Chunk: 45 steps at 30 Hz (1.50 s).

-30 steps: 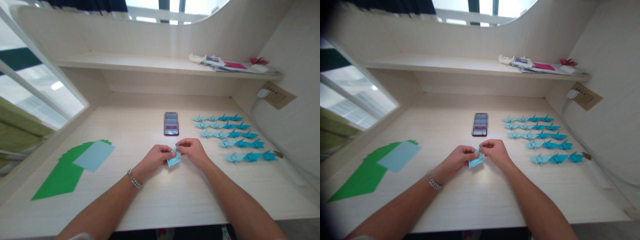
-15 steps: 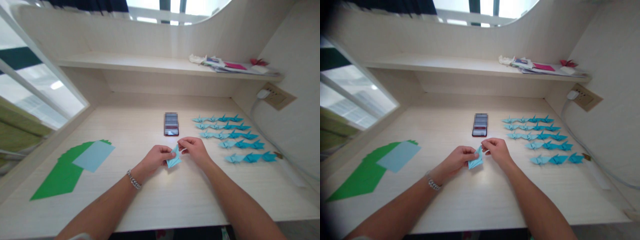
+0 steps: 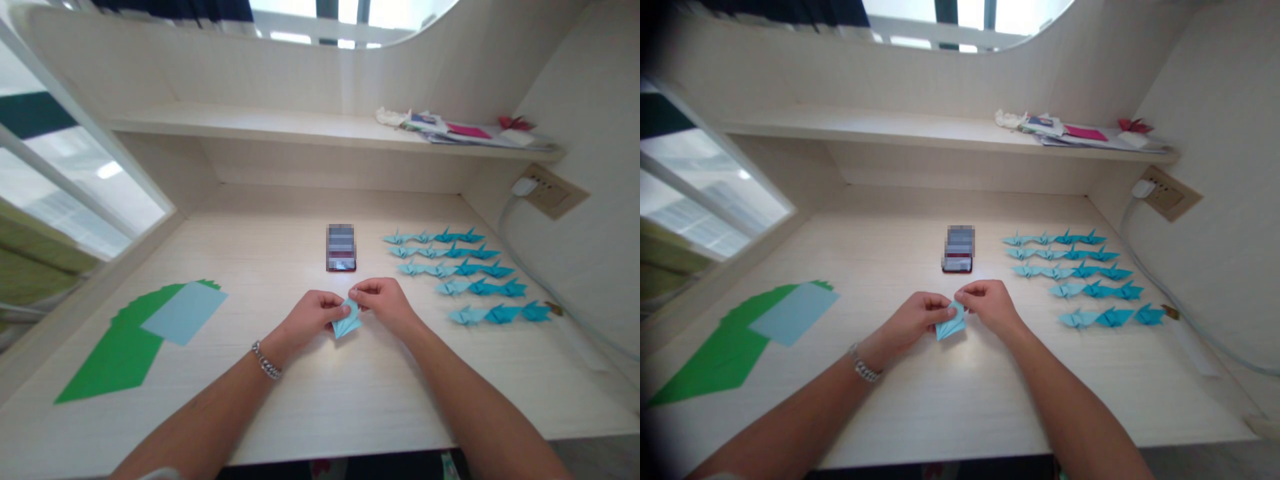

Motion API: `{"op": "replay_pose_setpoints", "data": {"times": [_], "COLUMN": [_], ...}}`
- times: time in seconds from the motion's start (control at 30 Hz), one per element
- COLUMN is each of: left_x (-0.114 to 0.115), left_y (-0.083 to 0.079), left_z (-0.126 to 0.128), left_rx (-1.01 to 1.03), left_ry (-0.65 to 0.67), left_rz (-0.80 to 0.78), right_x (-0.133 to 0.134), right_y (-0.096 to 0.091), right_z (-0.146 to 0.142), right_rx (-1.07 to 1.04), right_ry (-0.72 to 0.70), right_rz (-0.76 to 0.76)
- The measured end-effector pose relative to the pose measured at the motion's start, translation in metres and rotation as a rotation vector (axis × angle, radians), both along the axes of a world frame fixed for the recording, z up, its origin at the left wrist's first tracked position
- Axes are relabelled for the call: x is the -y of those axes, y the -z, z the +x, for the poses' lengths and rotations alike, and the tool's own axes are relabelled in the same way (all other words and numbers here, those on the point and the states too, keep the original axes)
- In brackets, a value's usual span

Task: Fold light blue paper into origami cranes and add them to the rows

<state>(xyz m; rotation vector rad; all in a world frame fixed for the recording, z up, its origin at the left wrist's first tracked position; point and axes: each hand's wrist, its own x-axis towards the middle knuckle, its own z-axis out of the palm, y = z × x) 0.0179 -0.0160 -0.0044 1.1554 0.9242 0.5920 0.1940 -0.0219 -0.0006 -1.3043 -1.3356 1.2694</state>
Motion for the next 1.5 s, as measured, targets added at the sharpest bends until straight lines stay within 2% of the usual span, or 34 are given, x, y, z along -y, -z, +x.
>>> {"op": "replay_pose_setpoints", "data": {"times": [0.2, 0.43, 0.57, 1.0, 1.17, 1.27, 1.5], "left_x": [0.0, 0.0, 0.001, 0.0, -0.001, -0.001, 0.001], "left_y": [-0.002, 0.002, 0.001, -0.001, 0.003, 0.003, -0.001], "left_z": [-0.002, 0.001, 0.001, 0.0, 0.0, 0.001, 0.002], "left_rx": [-0.028, 0.024, -0.038, -0.066, -0.083, -0.102, -0.069], "left_ry": [0.045, -0.011, -0.011, 0.026, 0.024, 0.039, 0.054], "left_rz": [0.089, 0.04, 0.105, 0.241, 0.28, 0.3, 0.271], "right_x": [0.001, 0.0, 0.0, 0.001, 0.0, -0.001, -0.002], "right_y": [-0.001, 0.002, 0.003, 0.006, 0.005, 0.007, 0.012], "right_z": [-0.001, -0.002, -0.003, -0.005, -0.004, -0.001, -0.001], "right_rx": [0.019, 0.041, 0.055, 0.077, 0.026, 0.094, 0.191], "right_ry": [0.018, 0.058, 0.054, 0.058, -0.033, -0.073, -0.019], "right_rz": [-0.022, 0.025, 0.043, 0.09, 0.045, 0.05, 0.046]}}
